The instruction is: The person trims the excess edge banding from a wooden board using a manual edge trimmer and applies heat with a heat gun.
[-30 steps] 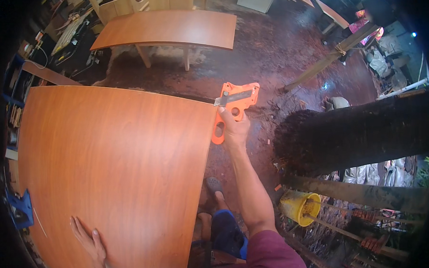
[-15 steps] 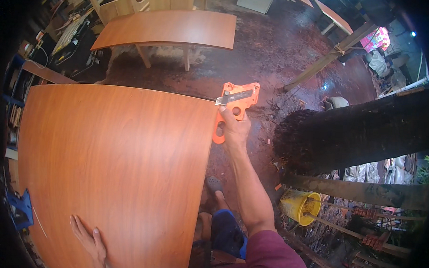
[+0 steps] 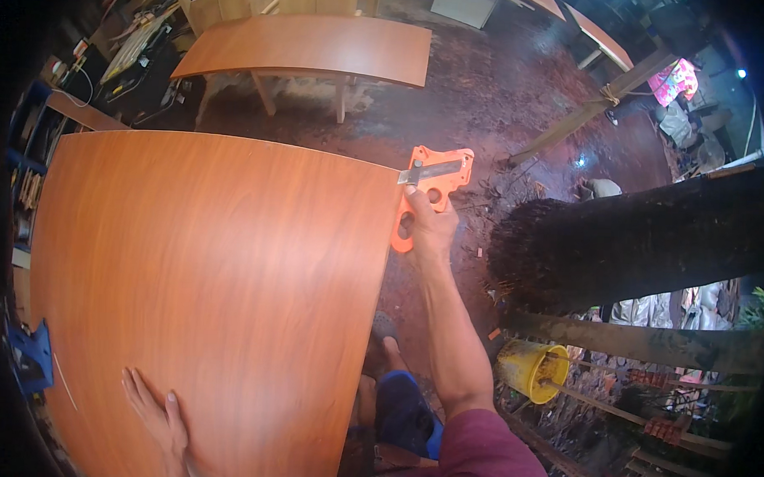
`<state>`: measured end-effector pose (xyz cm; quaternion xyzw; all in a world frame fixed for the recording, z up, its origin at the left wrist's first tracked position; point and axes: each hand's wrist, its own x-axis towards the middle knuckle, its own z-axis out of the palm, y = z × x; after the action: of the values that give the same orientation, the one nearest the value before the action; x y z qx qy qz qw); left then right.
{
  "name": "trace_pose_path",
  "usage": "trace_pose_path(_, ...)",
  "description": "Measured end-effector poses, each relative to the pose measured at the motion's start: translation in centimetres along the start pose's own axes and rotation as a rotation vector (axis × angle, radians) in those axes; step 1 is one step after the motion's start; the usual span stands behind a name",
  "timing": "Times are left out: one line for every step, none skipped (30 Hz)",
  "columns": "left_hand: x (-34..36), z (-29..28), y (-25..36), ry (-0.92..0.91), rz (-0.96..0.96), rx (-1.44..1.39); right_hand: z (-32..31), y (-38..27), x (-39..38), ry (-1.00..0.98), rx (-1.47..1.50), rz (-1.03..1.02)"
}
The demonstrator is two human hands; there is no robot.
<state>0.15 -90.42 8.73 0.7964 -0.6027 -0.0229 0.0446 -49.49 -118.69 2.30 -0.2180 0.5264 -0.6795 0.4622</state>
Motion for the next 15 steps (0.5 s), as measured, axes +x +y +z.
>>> trace_pose_path(0.0, 0.0, 0.0, -0.004, -0.007, 0.0, 0.1, 0.1, 0.0, 0.0, 0.02, -0.024)
trace_pose_path(0.0, 0.0, 0.0, -0.007, -0.014, -0.001, 0.2, 0.1, -0.2, -0.001, 0.019, -0.024)
trace_pose_path(0.1, 0.0, 0.1, -0.006, -0.015, -0.002, 0.3, 0.1, -0.3, 0.01, 0.024, -0.028)
trace_pose_path(0.1, 0.0, 0.1, 0.001, -0.011, -0.014, 0.4, 0.1, -0.5, 0.021, 0.029, -0.032)
trace_pose_path(0.1, 0.1, 0.1, 0.009, -0.007, -0.026, 0.4, 0.1, -0.6, 0.02, 0.028, -0.033)
trace_pose_path(0.2, 0.1, 0.1, 0.009, -0.009, -0.027, 0.4, 0.1, -0.8, 0.026, 0.02, -0.029)
trace_pose_path(0.1, 0.2, 0.0, 0.015, -0.004, -0.026, 0.3, 0.1, -1.0, 0.032, 0.013, -0.023)
trace_pose_path(0.1, 0.2, -0.1, 0.02, 0.0, -0.024, 0.2, 0.0, -1.3, 0.03, 0.012, -0.023)
trace_pose_path(0.1, 0.2, 0.0, 0.02, -0.002, -0.025, 0.1, -0.3, -1.7, 0.009, -0.019, -0.007)
trace_pose_path(0.1, 0.1, 0.1, 0.016, -0.009, -0.031, 0.0, -0.5, -2.0, -0.011, -0.049, 0.008)
trace_pose_path(0.1, 0.1, 0.1, 0.012, -0.017, -0.037, 0.0, -0.3, -2.1, -0.012, -0.051, 0.008)
trace_pose_path(0.2, 0.2, 0.1, 0.012, -0.018, -0.039, 0.1, 0.0, -2.1, 0.004, -0.021, -0.006)
trace_pose_path(0.2, 0.3, 0.1, 0.019, -0.011, -0.039, 0.1, 0.1, -2.2, 0.02, 0.007, -0.019)
trace_pose_path(0.2, 0.3, 0.1, 0.027, -0.005, -0.04, 0.0, 0.1, -2.4, 0.018, 0.006, -0.019)
trace_pose_path(0.2, 0.3, 0.1, 0.027, -0.007, -0.042, -0.1, 0.1, -2.6, 0.023, -0.002, -0.02)
